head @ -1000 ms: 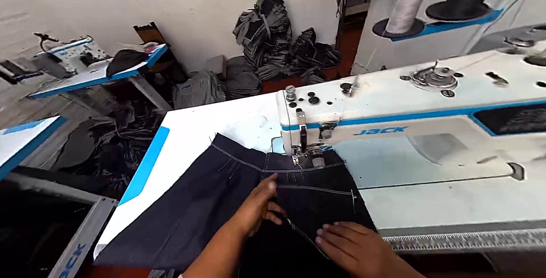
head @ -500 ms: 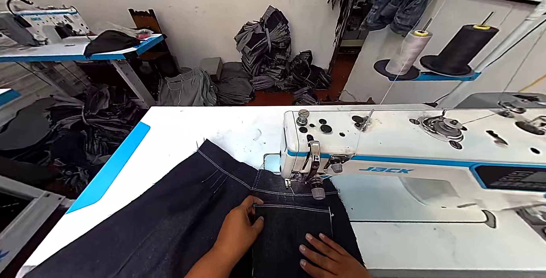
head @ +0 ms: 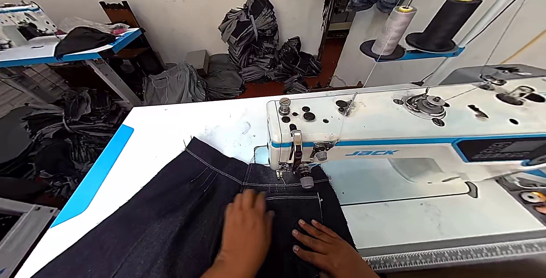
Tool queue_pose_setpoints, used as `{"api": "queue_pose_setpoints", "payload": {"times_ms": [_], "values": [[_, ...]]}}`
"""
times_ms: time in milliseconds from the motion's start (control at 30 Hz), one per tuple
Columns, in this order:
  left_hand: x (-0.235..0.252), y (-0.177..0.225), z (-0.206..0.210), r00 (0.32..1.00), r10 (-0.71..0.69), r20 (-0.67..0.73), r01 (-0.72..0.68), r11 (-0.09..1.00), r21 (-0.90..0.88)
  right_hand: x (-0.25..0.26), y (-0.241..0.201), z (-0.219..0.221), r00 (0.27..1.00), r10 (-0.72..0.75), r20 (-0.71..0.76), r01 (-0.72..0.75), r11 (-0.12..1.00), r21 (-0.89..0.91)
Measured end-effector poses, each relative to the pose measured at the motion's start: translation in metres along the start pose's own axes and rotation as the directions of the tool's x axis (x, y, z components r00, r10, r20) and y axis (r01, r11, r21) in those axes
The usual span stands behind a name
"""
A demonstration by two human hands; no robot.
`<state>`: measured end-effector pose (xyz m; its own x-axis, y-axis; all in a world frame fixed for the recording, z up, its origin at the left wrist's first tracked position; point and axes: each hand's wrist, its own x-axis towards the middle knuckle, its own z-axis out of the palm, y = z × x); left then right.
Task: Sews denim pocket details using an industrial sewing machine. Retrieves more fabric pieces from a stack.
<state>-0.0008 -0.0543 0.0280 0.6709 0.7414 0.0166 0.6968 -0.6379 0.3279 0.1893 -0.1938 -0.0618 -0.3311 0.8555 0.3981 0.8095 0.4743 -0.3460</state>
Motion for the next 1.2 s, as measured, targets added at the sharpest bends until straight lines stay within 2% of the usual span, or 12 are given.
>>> {"api": "queue_pose_setpoints", "payload": {"times_ms": [67,100,167,267,367,433,467,500,567,633,833,1200], "values": [[-0.003,0.019,0.028,0.962,0.261,-0.085,-0.267,0.961,-0.067,0.002,0.0,0.001,0.999,-0.03,-0.027,0.03,0.999,-0.025],[-0.002,0.019,0.047,0.94,0.333,-0.067,-0.339,0.936,-0.095,0.002,0.0,0.002,0.998,-0.048,-0.044,0.046,0.998,-0.041],[-0.002,0.013,0.072,0.926,0.377,0.004,-0.375,0.922,-0.09,0.0,0.0,0.0,0.998,-0.058,-0.035,0.057,0.998,-0.011],[0.002,0.007,0.073,0.915,0.401,0.041,-0.4,0.916,-0.033,0.0,0.001,-0.003,0.999,-0.023,-0.047,0.027,0.996,0.085],[0.0,0.005,0.067,0.898,0.413,0.151,-0.416,0.909,-0.013,-0.002,0.001,-0.008,0.988,0.12,-0.102,-0.081,0.943,0.324],[0.002,0.006,0.062,0.887,0.407,0.221,-0.417,0.909,0.002,-0.005,0.007,-0.012,0.938,0.31,-0.156,-0.211,0.866,0.453],[0.002,0.008,0.059,0.886,0.387,0.256,-0.402,0.916,0.006,-0.005,0.009,-0.011,0.896,0.398,-0.199,-0.293,0.864,0.409],[0.002,0.009,0.058,0.888,0.365,0.28,-0.383,0.924,0.013,-0.002,0.009,-0.007,0.859,0.455,-0.234,-0.383,0.875,0.297],[0.001,0.01,0.057,0.903,0.328,0.278,-0.348,0.937,0.027,0.008,0.008,-0.002,0.844,0.487,-0.226,-0.487,0.872,0.059],[0.005,0.007,0.052,0.915,0.258,0.311,-0.283,0.959,0.035,0.023,0.01,0.0,0.854,0.48,-0.201,-0.496,0.867,-0.038],[0.023,-0.013,0.03,0.92,0.041,0.389,-0.084,0.992,0.096,0.082,0.031,-0.012,0.851,0.515,0.105,-0.523,0.85,0.066],[0.031,-0.028,0.021,0.903,0.065,0.425,-0.119,0.988,0.102,0.1,0.024,-0.012,0.798,0.568,0.202,-0.584,0.811,0.028]]}}
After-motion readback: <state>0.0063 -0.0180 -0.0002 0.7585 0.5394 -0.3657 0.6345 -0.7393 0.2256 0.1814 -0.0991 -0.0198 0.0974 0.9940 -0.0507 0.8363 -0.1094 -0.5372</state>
